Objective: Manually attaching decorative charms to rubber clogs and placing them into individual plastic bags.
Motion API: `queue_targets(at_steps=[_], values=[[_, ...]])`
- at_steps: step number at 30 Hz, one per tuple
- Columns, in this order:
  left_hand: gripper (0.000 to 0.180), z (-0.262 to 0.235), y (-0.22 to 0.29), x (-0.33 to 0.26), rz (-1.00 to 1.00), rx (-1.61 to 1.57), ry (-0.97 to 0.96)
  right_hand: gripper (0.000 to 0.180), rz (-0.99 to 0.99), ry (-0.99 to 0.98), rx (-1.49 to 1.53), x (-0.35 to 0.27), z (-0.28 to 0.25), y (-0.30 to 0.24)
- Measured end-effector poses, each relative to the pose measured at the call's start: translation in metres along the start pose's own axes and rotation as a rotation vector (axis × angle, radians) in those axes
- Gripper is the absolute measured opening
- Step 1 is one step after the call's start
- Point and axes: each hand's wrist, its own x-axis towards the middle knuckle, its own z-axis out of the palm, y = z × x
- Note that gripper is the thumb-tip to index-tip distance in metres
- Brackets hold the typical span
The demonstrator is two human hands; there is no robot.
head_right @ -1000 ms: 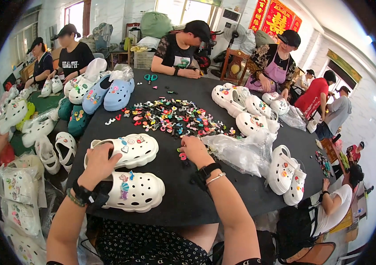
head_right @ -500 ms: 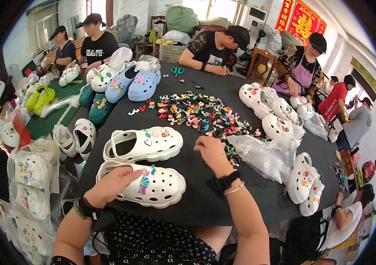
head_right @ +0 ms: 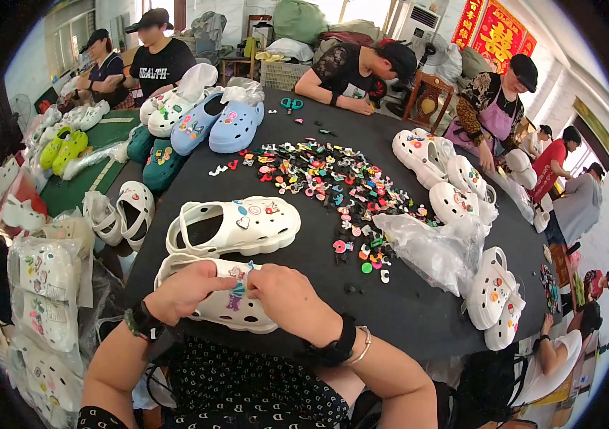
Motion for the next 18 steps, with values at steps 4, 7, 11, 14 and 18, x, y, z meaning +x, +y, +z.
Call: queue_targets(at_steps=[4, 7, 11, 14, 18], values=[[0.024, 0.003, 0.002, 0.000, -0.010, 0.017, 0.001, 0.013, 0.027, -0.051, -0.158, 0.007, -0.004, -0.002], [0.026, 0.009, 0.011, -0.010, -0.021, 0.011, 0.002, 0.028, -0.037, -0.012, -0.255, 0.021, -0.006, 0.000], [0.028, 0.011, 0.013, -0.012, 0.001, -0.011, 0.024, 0.049, -0.008, -0.022, -0.293, 0.030, -0.002, 0.007], [0.027, 0.008, 0.002, -0.005, 0.065, -0.006, 0.006, 0.062, 0.146, -0.244, -0.169, 0.034, 0.000, 0.005], [0.025, 0.012, 0.001, -0.004, 0.107, 0.139, 0.019, 0.060, 0.182, -0.225, -0.128, 0.025, 0.001, -0.006]])
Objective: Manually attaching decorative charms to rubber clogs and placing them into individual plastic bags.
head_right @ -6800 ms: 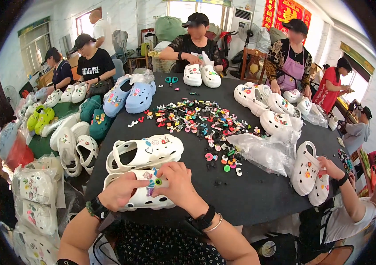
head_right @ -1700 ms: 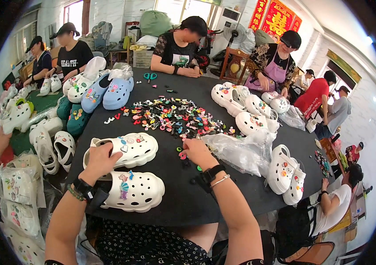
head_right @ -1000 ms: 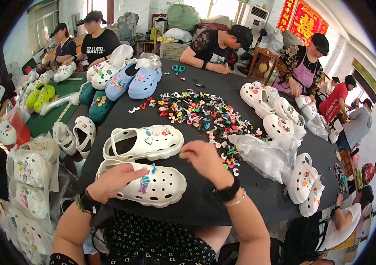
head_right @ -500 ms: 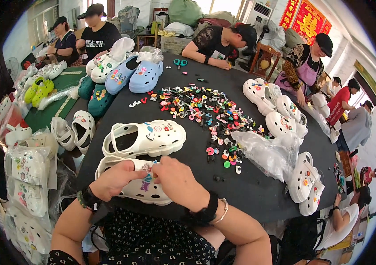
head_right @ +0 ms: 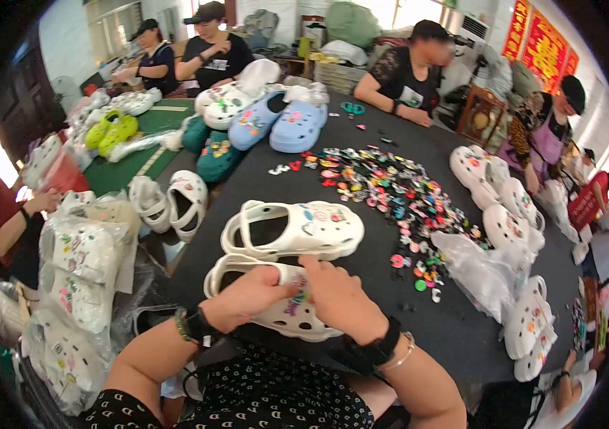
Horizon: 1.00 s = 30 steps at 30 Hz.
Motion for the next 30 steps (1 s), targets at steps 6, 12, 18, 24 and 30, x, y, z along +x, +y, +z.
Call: queue_targets(at_steps=[6, 12, 18, 24, 30], values=[[0.025, 0.002, 0.003, -0.005, 0.028, 0.030, 0.008, 0.061, 0.001, -0.024, 0.007, -0.005, -0.001, 0.000], [0.027, 0.003, 0.010, -0.001, -0.009, 0.101, 0.044, 0.064, 0.025, -0.034, 0.288, -0.001, -0.003, 0.019], [0.026, 0.004, 0.010, 0.003, -0.036, 0.182, 0.042, 0.059, -0.070, -0.067, 0.446, -0.003, -0.004, 0.029], [0.026, -0.002, 0.005, 0.002, -0.024, 0.176, 0.037, 0.058, -0.050, -0.022, 0.204, -0.001, 0.003, 0.018], [0.021, -0.002, 0.002, 0.003, 0.015, 0.125, -0.022, 0.058, -0.008, 0.001, 0.128, -0.001, -0.001, 0.011]])
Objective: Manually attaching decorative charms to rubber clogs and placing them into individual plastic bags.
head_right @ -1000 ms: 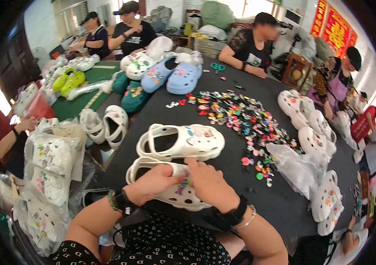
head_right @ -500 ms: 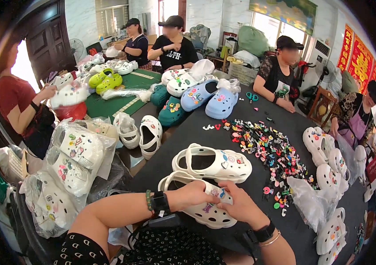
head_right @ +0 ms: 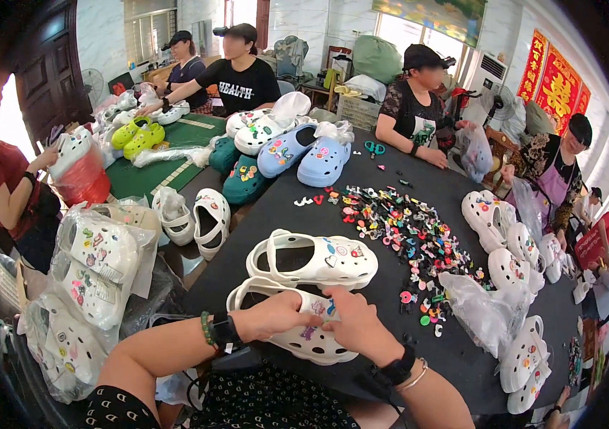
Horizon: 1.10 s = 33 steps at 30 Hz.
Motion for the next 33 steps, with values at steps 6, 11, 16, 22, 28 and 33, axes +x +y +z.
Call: queue_targets(at_steps=[6, 11, 16, 22, 28, 33], values=[[0.019, -0.003, -0.004, 0.002, -0.003, 0.065, -0.012, 0.064, -0.008, -0.054, -0.299, 0.000, 0.002, -0.020], [0.021, 0.000, 0.004, -0.003, 0.067, 0.131, 0.014, 0.068, 0.016, -0.064, -0.339, 0.001, -0.002, -0.025], [0.023, 0.002, -0.007, -0.002, 0.114, 0.086, 0.027, 0.071, -0.090, 0.044, -0.327, -0.001, 0.007, -0.022], [0.022, 0.007, -0.009, 0.001, 0.129, 0.156, 0.079, 0.073, -0.099, 0.140, -0.305, -0.004, 0.016, -0.007], [0.023, 0.002, 0.000, -0.008, 0.123, 0.167, 0.074, 0.076, -0.039, 0.115, -0.222, -0.002, 0.016, -0.007], [0.023, 0.002, 0.000, -0.007, 0.085, 0.061, 0.033, 0.079, 0.108, -0.013, -0.079, 0.008, 0.006, -0.004]])
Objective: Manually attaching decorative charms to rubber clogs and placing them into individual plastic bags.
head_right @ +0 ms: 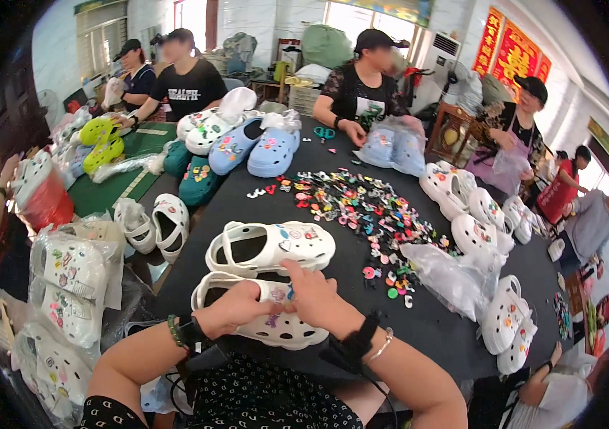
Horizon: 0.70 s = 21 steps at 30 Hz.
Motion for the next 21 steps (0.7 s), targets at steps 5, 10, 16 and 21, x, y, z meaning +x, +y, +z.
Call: queue_targets(at_steps=[5, 10, 16, 21], values=[[0.020, 0.004, 0.008, 0.002, -0.083, -0.007, -0.029, 0.082, -0.055, 0.034, -0.092, 0.006, 0.002, 0.004], [0.020, 0.001, 0.000, 0.007, -0.051, -0.029, -0.042, 0.086, -0.040, -0.007, -0.037, 0.012, -0.001, 0.007], [0.026, -0.003, -0.002, 0.006, -0.062, -0.002, -0.030, 0.080, -0.054, 0.047, 0.085, 0.009, 0.003, 0.022], [0.036, 0.001, 0.035, -0.003, -0.197, 0.008, -0.040, 0.053, -0.072, 0.094, 0.359, -0.005, 0.000, 0.035]])
